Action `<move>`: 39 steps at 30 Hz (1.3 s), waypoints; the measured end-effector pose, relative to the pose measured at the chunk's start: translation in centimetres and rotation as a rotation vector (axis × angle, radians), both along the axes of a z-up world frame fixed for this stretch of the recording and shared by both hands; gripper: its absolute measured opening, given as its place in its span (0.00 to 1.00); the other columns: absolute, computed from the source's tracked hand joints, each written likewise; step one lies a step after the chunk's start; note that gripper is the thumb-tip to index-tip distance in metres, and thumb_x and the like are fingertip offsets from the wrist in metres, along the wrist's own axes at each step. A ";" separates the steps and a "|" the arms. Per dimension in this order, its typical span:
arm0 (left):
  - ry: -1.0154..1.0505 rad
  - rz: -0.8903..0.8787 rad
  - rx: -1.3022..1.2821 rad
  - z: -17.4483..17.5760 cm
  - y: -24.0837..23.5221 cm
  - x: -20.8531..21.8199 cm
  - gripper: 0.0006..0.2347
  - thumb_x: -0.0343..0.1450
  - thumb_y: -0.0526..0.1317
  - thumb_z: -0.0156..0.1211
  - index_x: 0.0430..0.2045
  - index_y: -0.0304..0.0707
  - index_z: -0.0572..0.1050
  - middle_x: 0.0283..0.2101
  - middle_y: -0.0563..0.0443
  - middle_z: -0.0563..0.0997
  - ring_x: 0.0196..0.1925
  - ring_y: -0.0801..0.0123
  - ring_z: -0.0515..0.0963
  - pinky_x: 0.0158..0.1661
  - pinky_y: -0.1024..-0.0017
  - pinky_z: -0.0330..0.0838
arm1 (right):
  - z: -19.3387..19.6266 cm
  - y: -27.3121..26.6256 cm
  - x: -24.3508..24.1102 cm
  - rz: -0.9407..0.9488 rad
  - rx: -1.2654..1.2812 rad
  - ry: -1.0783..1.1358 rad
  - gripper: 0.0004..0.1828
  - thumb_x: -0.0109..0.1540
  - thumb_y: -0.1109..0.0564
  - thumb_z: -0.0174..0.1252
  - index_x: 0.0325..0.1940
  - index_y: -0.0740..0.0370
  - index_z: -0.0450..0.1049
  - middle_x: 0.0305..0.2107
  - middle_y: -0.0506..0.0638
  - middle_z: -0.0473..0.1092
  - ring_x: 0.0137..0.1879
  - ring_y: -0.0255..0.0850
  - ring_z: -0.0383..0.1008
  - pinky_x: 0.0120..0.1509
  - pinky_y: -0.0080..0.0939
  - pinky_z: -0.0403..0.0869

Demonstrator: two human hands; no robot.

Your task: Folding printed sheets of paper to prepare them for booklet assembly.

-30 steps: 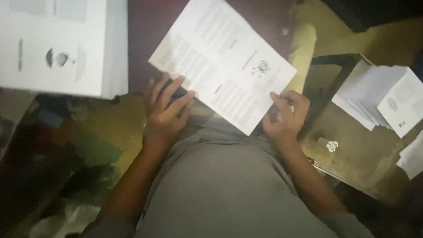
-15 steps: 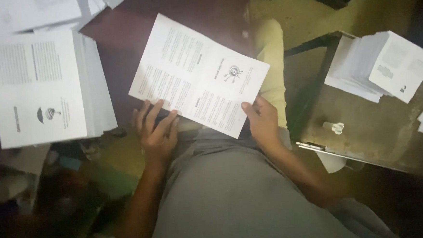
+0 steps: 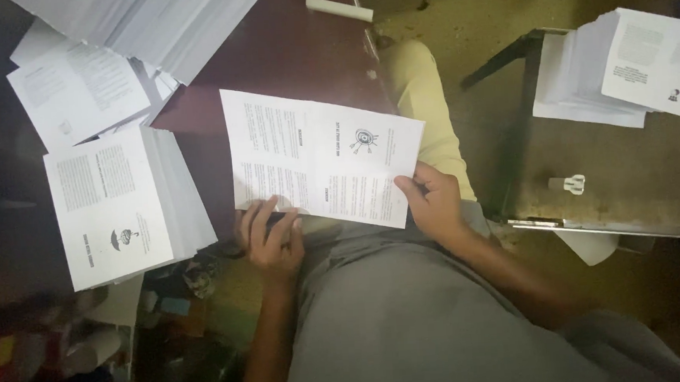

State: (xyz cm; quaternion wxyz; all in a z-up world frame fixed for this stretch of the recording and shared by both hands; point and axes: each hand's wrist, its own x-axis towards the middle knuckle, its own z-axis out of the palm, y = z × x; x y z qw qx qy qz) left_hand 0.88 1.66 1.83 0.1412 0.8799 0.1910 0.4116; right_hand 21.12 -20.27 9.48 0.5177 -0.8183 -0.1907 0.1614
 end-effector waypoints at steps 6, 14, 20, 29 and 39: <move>-0.015 -0.030 0.018 5.3 0.6 2.0 0.08 0.73 0.51 0.66 0.39 0.56 0.85 0.52 0.52 0.83 0.59 0.52 0.77 0.67 0.43 0.61 | -0.2 -0.6 0.5 0.064 0.031 -0.050 0.10 0.68 0.55 0.64 0.38 0.64 0.81 0.27 0.53 0.81 0.37 0.39 0.83 0.44 0.42 0.77; 0.327 -0.361 0.033 17.2 4.7 5.9 0.23 0.71 0.51 0.66 0.59 0.43 0.78 0.50 0.39 0.83 0.54 0.41 0.81 0.61 0.47 0.66 | 0.7 0.1 4.2 0.396 0.134 -0.243 0.03 0.65 0.61 0.65 0.38 0.63 0.83 0.25 0.58 0.79 0.34 0.54 0.83 0.39 0.48 0.76; 0.377 -0.307 -0.228 18.2 6.0 5.0 0.09 0.75 0.45 0.62 0.39 0.40 0.83 0.33 0.48 0.86 0.34 0.58 0.87 0.40 0.68 0.79 | 5.3 7.1 11.9 0.272 0.154 -0.205 0.07 0.72 0.62 0.59 0.53 0.65 0.79 0.42 0.58 0.78 0.51 0.49 0.79 0.58 0.52 0.74; 0.243 -0.250 -0.510 20.0 6.0 2.0 0.07 0.77 0.40 0.57 0.41 0.36 0.79 0.35 0.53 0.85 0.30 0.64 0.81 0.32 0.68 0.72 | -0.7 25.8 27.0 0.450 0.244 -0.290 0.32 0.52 0.66 0.80 0.56 0.60 0.72 0.50 0.55 0.77 0.56 0.47 0.77 0.54 0.46 0.79; 0.130 -0.109 -0.552 20.2 6.6 0.5 0.10 0.76 0.43 0.59 0.45 0.37 0.79 0.39 0.53 0.87 0.31 0.64 0.84 0.36 0.69 0.73 | 3.9 27.5 22.0 0.378 0.082 -0.354 0.26 0.60 0.51 0.78 0.57 0.59 0.75 0.50 0.55 0.79 0.56 0.48 0.80 0.57 0.45 0.80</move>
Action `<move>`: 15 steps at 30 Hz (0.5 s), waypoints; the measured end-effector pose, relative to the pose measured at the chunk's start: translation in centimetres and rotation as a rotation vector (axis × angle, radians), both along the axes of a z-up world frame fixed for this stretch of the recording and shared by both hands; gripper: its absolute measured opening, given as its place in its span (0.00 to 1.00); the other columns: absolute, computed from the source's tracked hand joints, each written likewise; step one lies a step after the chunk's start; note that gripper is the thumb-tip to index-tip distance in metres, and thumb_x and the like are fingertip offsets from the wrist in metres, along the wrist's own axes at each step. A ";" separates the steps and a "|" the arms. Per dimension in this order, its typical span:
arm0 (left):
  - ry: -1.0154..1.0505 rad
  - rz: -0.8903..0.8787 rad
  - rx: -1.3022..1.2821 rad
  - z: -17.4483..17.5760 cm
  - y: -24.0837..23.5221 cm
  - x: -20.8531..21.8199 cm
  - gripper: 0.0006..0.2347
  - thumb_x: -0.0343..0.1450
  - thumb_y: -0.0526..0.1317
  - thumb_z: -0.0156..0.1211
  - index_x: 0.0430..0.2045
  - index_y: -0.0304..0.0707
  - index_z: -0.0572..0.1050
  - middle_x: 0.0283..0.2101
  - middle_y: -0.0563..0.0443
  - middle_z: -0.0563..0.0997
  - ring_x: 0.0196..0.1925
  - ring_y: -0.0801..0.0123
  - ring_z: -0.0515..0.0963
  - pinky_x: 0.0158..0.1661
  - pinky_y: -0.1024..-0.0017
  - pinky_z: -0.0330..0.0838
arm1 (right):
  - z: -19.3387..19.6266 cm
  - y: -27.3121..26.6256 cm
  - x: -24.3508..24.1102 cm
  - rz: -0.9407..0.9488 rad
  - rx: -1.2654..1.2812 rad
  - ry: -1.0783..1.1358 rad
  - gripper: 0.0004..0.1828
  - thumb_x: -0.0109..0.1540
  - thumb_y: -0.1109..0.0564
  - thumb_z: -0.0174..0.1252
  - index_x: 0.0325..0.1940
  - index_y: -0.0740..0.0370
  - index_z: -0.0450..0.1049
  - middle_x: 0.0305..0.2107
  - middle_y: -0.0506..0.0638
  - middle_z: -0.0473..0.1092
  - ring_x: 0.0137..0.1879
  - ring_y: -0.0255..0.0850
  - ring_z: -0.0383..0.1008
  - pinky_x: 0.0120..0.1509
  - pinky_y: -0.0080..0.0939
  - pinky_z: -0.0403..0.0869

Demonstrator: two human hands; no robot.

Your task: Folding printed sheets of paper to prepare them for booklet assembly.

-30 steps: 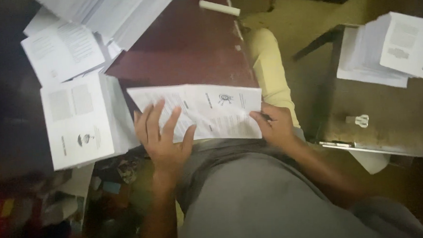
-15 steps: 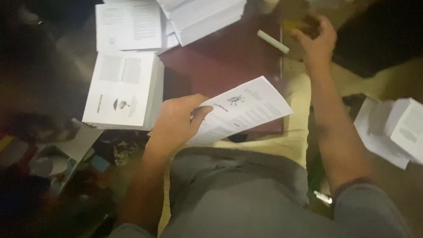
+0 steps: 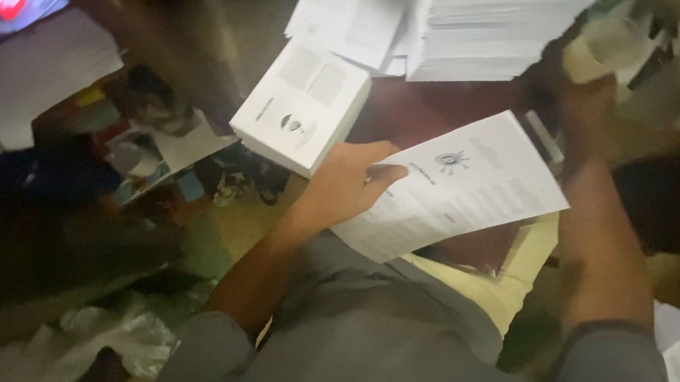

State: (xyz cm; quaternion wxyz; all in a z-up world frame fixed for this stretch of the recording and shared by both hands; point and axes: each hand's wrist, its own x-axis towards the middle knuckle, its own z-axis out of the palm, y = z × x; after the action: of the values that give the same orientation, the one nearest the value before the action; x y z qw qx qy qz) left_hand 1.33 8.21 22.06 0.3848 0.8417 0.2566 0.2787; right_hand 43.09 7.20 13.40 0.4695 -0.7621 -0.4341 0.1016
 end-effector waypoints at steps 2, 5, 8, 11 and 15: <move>0.003 0.000 -0.067 0.3 0.1 0.0 0.11 0.76 0.42 0.59 0.48 0.38 0.80 0.43 0.53 0.88 0.30 0.65 0.83 0.33 0.72 0.71 | -0.7 0.3 0.0 0.049 0.275 0.096 0.21 0.63 0.61 0.77 0.56 0.62 0.76 0.50 0.54 0.79 0.56 0.43 0.82 0.59 0.39 0.84; 0.094 0.039 -0.188 1.3 -0.1 0.1 0.12 0.75 0.42 0.58 0.49 0.38 0.80 0.49 0.51 0.87 0.40 0.62 0.87 0.34 0.72 0.75 | -7.1 -1.3 7.2 -0.007 0.288 0.168 0.42 0.60 0.71 0.81 0.68 0.61 0.61 0.58 0.60 0.72 0.60 0.46 0.75 0.64 0.42 0.82; 0.122 0.079 -0.194 1.0 -0.1 0.0 0.11 0.75 0.44 0.57 0.47 0.41 0.80 0.41 0.54 0.88 0.31 0.66 0.83 0.32 0.71 0.71 | -3.3 -6.7 4.9 -0.020 0.175 0.152 0.30 0.61 0.65 0.76 0.64 0.61 0.70 0.54 0.52 0.77 0.56 0.35 0.78 0.60 0.37 0.79; 0.082 0.052 -0.095 -0.1 -0.1 -0.1 0.12 0.76 0.45 0.56 0.44 0.35 0.79 0.38 0.49 0.87 0.31 0.63 0.82 0.31 0.68 0.69 | 10.7 -11.5 -7.7 -0.007 0.047 0.370 0.22 0.60 0.68 0.71 0.53 0.53 0.72 0.50 0.43 0.75 0.54 0.27 0.76 0.62 0.28 0.80; -0.004 0.091 -0.045 -0.2 -1.2 -0.1 0.12 0.75 0.46 0.63 0.41 0.34 0.81 0.34 0.38 0.85 0.40 0.47 0.87 0.44 0.57 0.80 | 15.5 -11.3 -7.0 0.154 -0.425 0.921 0.14 0.63 0.53 0.61 0.51 0.57 0.74 0.46 0.49 0.76 0.50 0.37 0.78 0.57 0.38 0.79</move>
State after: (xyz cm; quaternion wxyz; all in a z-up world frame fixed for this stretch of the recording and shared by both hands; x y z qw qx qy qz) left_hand 1.22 7.02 21.87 0.3910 0.8197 0.3001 0.2917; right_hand 36.06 -4.13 28.86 0.4380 -0.6828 -0.2069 0.5469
